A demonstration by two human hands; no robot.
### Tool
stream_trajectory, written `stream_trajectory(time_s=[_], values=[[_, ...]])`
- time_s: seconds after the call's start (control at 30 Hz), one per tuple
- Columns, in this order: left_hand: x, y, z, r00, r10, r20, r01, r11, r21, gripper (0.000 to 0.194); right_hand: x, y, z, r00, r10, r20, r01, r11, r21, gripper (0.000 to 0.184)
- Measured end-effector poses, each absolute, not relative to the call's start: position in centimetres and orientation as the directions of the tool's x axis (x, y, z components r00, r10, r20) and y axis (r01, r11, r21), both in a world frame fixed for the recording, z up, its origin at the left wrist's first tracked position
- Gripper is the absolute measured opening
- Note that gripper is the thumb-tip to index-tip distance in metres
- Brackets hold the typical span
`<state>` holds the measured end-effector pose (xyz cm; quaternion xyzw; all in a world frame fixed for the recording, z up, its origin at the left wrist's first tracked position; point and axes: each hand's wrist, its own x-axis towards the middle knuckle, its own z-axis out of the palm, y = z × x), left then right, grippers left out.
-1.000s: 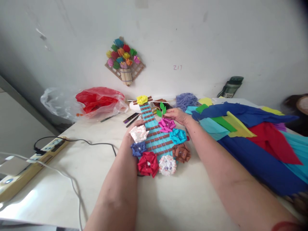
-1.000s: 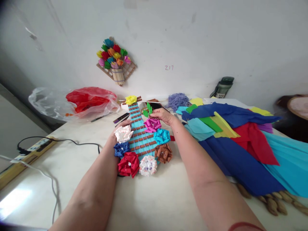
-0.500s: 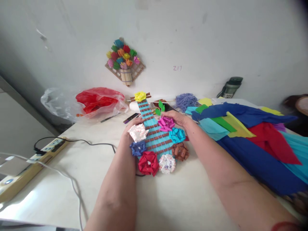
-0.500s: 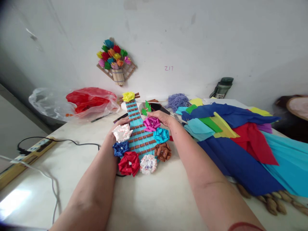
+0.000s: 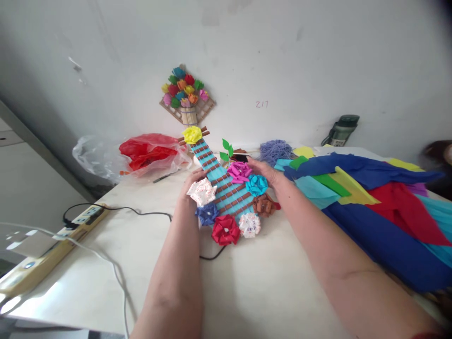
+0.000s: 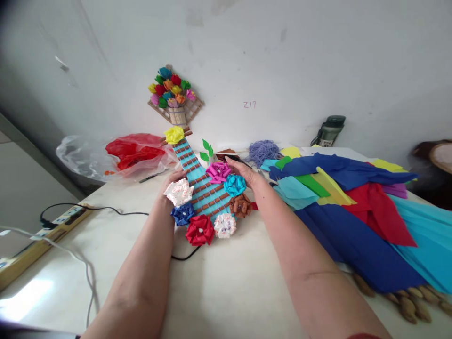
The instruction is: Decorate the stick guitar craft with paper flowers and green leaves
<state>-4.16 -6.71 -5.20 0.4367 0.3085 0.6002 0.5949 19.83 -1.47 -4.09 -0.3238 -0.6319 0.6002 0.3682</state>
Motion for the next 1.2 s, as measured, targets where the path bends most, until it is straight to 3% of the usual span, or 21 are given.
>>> stream_trajectory(time_s=[0.17,0.4,0.6,0.9,1.2], values=[[-4.1,-6.5,-5.3,0.106,0.970,0.219,-0.435,-0.153,0.887,0.024,20.5,-1.0,-4.5,-0.542,0.840,0.019,-0.102,-0.044,-0.994,0.046],[-3.9,-6.3,-4.3,0.097,0.974,0.205,-0.330,-0.162,0.930,0.015,20.8,-1.8,-2.6,-0.479,0.873,0.096,0.016,0.119,-0.993,0.032],[-3.6,-5.9,-3.7,0.142,0.966,0.217,-0.326,-0.161,0.932,0.026,19.8,-2.3,-1.6,-0.489,0.863,0.129,0.085,0.195,-0.977,0.035],[-3.1,-6.4,-3.0,0.149,0.968,0.202,-0.280,-0.154,0.947,0.028,18.7,-1.7,-0.8,-0.494,0.864,0.099,-0.016,0.105,-0.994,0.028],[-2.5,-7.0,-1.8,0.163,0.970,0.179,-0.301,-0.124,0.946,0.019,18.4,-1.2,-0.6,-0.458,0.886,0.074,-0.009,0.078,-0.997,0.017]])
